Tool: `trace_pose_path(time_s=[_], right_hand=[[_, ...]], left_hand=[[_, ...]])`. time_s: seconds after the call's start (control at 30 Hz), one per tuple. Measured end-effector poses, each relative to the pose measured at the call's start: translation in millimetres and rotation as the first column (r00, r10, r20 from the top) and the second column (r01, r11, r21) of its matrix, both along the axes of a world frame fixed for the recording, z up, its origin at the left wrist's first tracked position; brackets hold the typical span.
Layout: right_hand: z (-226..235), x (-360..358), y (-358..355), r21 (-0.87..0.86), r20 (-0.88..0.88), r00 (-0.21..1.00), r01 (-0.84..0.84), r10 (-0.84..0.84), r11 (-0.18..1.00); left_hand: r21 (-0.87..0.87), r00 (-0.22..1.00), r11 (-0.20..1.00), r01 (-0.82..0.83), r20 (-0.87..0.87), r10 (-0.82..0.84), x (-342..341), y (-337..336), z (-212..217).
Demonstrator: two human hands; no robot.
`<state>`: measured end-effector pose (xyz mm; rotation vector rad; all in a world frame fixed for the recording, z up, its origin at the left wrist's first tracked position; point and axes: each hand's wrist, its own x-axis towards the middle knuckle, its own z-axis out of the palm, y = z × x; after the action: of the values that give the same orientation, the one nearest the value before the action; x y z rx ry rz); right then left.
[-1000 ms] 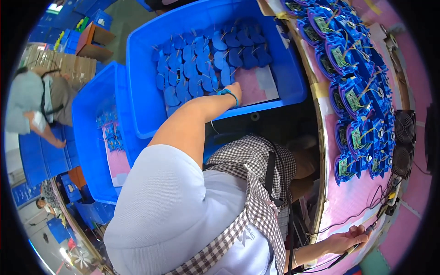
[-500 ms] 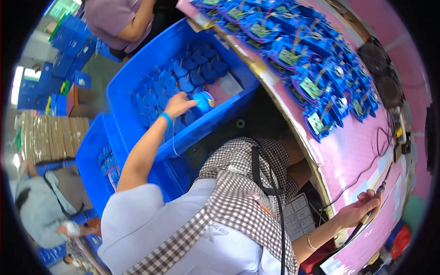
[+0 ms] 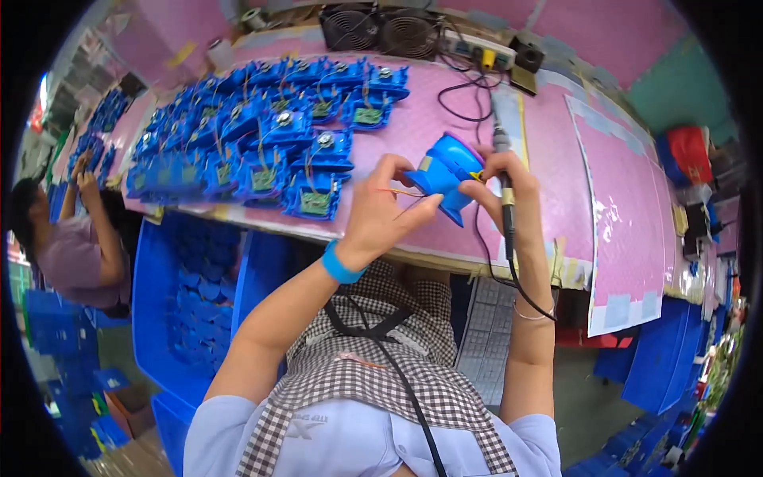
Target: Soldering electronic components into blue fan assemblies on an assembly line.
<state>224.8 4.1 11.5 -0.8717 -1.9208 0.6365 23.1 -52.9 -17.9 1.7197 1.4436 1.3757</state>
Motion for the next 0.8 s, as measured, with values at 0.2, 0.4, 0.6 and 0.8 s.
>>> trace_pose_path(time_s=[0.2,0.4,0.6,0.8], right_hand=[[-24.9,15.2,-4.6,-0.108,-0.041,0.999,-0.007,0.003,0.994],[-19.7,-4.8,-13.2,0.18,0.111,0.994,-0.043,0.023,0.983],[-20.2,-14.7,-32.5,0.316,0.111,0.992,0.014,-0.051,0.949],[-59.2,-36.9,-68.4,0.413,0.261,0.942,0.087,-0.209,0.906]], left_hand=[[-0.174,0.972,0.984,-0.039,-0.236,-0.003,-33.4,28.6,11.7],[-0.739,0.965,0.649,0.182,0.005,-0.264,-3.5,100.3,32.2],[-0.616,0.968,0.786,-0.056,-0.227,-0.109,-18.0,150.5,-3.5],[-0.099,0.999,0.995,0.004,-0.048,-0.009,-15.1,51.1,31.3]])
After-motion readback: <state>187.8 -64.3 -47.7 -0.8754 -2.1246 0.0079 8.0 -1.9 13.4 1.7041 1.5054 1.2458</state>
